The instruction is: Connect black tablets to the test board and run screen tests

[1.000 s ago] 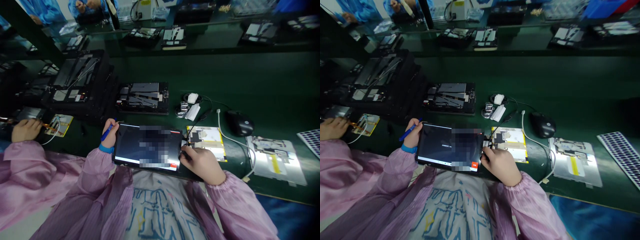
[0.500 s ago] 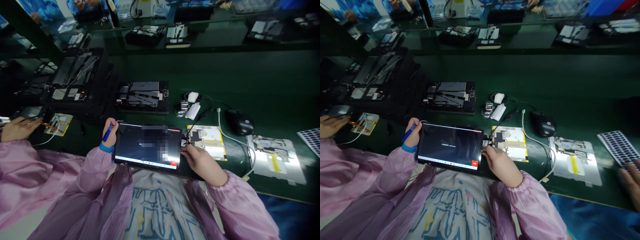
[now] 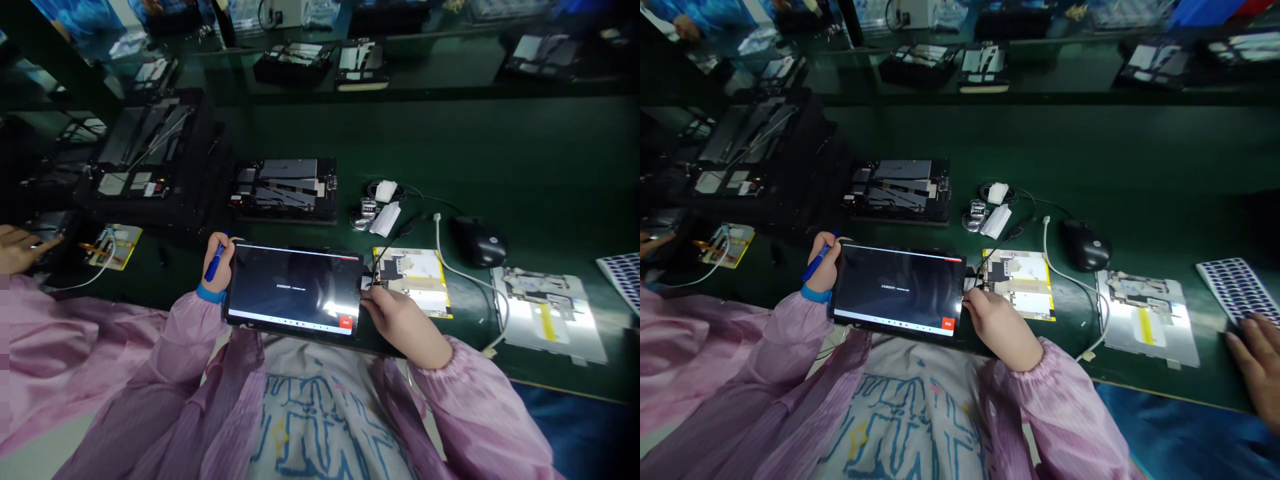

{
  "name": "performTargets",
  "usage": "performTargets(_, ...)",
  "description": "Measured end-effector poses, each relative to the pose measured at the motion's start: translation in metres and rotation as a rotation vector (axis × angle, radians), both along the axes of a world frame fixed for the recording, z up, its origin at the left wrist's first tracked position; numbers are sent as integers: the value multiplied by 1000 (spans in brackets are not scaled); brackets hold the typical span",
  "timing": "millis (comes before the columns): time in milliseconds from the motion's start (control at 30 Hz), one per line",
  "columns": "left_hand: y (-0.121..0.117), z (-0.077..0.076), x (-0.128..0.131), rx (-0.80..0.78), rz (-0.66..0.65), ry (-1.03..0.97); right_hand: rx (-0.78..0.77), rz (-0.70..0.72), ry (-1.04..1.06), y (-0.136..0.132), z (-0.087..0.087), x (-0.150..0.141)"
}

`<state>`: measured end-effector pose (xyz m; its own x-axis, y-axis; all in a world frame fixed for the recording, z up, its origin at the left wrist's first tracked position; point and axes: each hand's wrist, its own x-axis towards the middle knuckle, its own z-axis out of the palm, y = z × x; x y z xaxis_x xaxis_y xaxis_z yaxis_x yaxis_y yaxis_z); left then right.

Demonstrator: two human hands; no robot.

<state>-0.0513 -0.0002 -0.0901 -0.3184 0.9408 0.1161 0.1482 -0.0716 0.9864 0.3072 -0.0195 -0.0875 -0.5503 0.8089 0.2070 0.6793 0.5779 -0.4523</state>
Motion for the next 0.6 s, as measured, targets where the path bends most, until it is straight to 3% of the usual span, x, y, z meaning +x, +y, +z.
performTargets(367,1,1,1,-21,25,-24,-16,-19,-18,1,0,0)
performTargets(600,1,4,1,-69,69,-46,59,-23,-92,-1,-2,2)
